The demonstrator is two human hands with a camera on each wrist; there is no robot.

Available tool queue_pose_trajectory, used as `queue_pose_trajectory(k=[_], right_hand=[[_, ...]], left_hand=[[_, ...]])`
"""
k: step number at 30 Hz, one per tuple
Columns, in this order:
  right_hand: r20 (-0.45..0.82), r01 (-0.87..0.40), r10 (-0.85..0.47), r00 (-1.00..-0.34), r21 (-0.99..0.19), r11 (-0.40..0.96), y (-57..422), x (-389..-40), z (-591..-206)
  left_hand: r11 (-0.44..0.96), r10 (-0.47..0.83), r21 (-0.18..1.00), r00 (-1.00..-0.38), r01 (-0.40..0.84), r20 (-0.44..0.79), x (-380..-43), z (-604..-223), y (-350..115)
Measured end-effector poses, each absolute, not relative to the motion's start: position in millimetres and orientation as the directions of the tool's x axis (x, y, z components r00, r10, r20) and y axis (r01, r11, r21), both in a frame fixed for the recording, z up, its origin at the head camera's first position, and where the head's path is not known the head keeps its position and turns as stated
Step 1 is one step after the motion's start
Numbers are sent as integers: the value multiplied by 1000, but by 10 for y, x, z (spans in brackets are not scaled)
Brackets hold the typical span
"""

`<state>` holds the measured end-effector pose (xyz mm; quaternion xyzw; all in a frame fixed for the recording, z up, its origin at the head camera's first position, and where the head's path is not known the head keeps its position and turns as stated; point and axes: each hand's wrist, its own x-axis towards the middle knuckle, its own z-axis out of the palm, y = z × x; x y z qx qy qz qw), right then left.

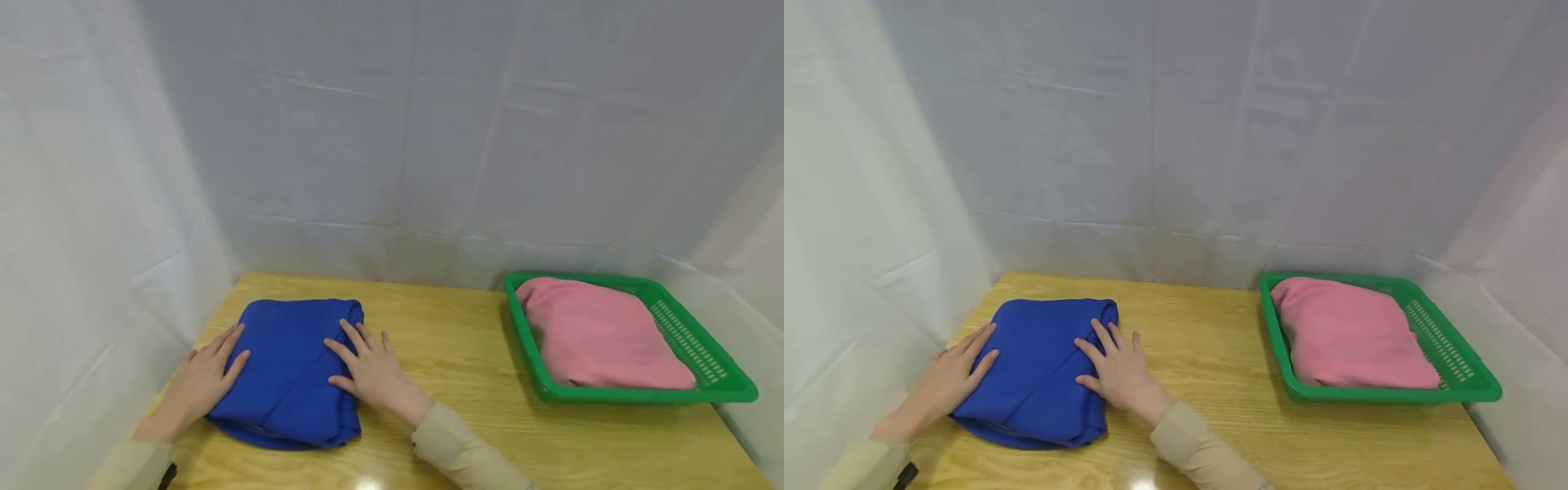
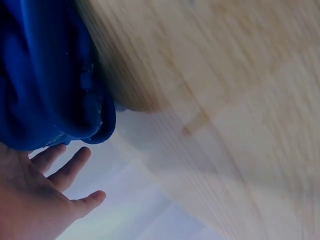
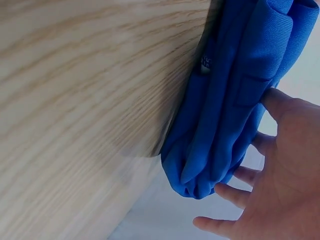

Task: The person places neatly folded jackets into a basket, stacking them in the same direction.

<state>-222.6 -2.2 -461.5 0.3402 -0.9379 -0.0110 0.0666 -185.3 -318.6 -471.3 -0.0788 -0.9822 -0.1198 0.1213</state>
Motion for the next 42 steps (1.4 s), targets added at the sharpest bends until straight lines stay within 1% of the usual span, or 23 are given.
queue_pose_trajectory(k=[7, 18, 28, 36, 42], right_hand=[[122, -639, -642, -757, 73, 766, 43, -2239, -4597], [112, -636, -637, -763, 44, 770, 180, -2238, -4600], [105, -634, -633, -767, 25, 773, 293, -2234, -4613], [130, -633, -629, -767, 14, 774, 398, -2244, -4627], [145, -618, -611, -778, -4, 786, 469, -2250, -4646]], left_hand=[[959, 116, 220, -954, 180, 276, -1859, -4699, -3103], [959, 105, 232, -964, 163, 244, -1852, -4680, -2945], [957, 97, 240, -960, 162, 262, -1846, -4714, -2819], [952, 100, 256, -962, 166, 254, -1855, -4719, -2710], [950, 94, 268, -968, 157, 235, -1874, -4714, -2618]])
